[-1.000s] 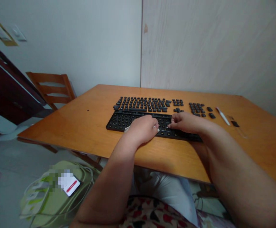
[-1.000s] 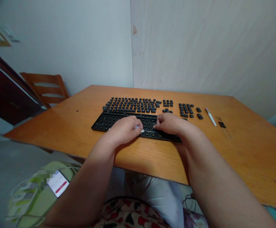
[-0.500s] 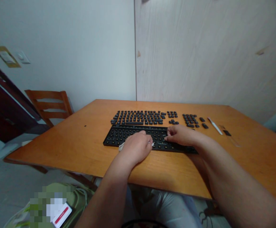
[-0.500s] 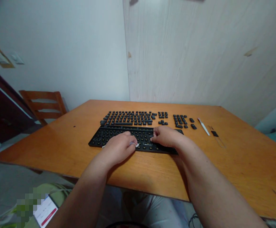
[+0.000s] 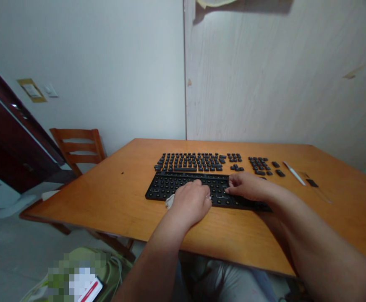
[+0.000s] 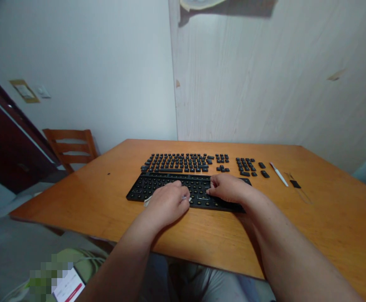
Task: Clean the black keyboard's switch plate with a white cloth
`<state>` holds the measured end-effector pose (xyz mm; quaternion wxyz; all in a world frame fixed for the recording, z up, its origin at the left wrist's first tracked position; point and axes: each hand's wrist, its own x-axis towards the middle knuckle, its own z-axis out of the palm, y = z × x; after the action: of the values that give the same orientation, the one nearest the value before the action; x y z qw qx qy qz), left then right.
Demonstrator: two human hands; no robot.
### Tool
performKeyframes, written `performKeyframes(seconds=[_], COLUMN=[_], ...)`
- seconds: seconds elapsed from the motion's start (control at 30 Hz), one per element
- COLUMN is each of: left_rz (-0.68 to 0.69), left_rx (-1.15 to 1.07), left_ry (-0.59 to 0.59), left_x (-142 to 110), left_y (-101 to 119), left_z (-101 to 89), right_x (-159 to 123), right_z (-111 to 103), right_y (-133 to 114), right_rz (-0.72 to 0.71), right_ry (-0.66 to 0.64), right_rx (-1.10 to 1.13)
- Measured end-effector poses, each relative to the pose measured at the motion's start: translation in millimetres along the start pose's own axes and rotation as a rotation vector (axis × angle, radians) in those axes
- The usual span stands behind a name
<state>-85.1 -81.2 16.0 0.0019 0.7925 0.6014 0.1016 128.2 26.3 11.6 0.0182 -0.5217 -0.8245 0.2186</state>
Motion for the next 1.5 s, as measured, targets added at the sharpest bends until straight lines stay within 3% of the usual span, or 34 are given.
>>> performKeyframes(seconds=[0.2, 0.4, 0.8, 1.13, 1.23, 1.33, 1.5], left_rz=[0.007, -0.011, -0.084, -0.065, -0.086, -0.134, -0.265], left_rx=[0.017, 0.042, 0.032, -0.069, -0.242, -0.651, -1.465], left_ry=[0.017, -0.032, -0.015, -0.006, 0.095, 0.202, 0.158], left_x=[0, 1, -13, -13, -6, 3, 16], left_y=[-3, -21, -44, -53, -56, -52, -35], left_z=[-5.1, -16.5, -19.7, -23.6, -17.7, -11.1, -13.1], right_x=[-1, -1, -1, -2, -2, -4, -14], right_z=[-1, 0, 2, -1, 0, -2, -5], right_y=[-1, 1, 4, 2, 2, -2, -27], right_rz=[0.008, 0.011, -0.004, -0.005, -0.001, -0.028, -0.165], right_ry=[-0.006, 0.0, -0.016, -0.033, -0.016, 0.041, 0.37], right_rx=[0.011, 0.025, 0.046, 0.001, -0.016, -0.017, 0.145])
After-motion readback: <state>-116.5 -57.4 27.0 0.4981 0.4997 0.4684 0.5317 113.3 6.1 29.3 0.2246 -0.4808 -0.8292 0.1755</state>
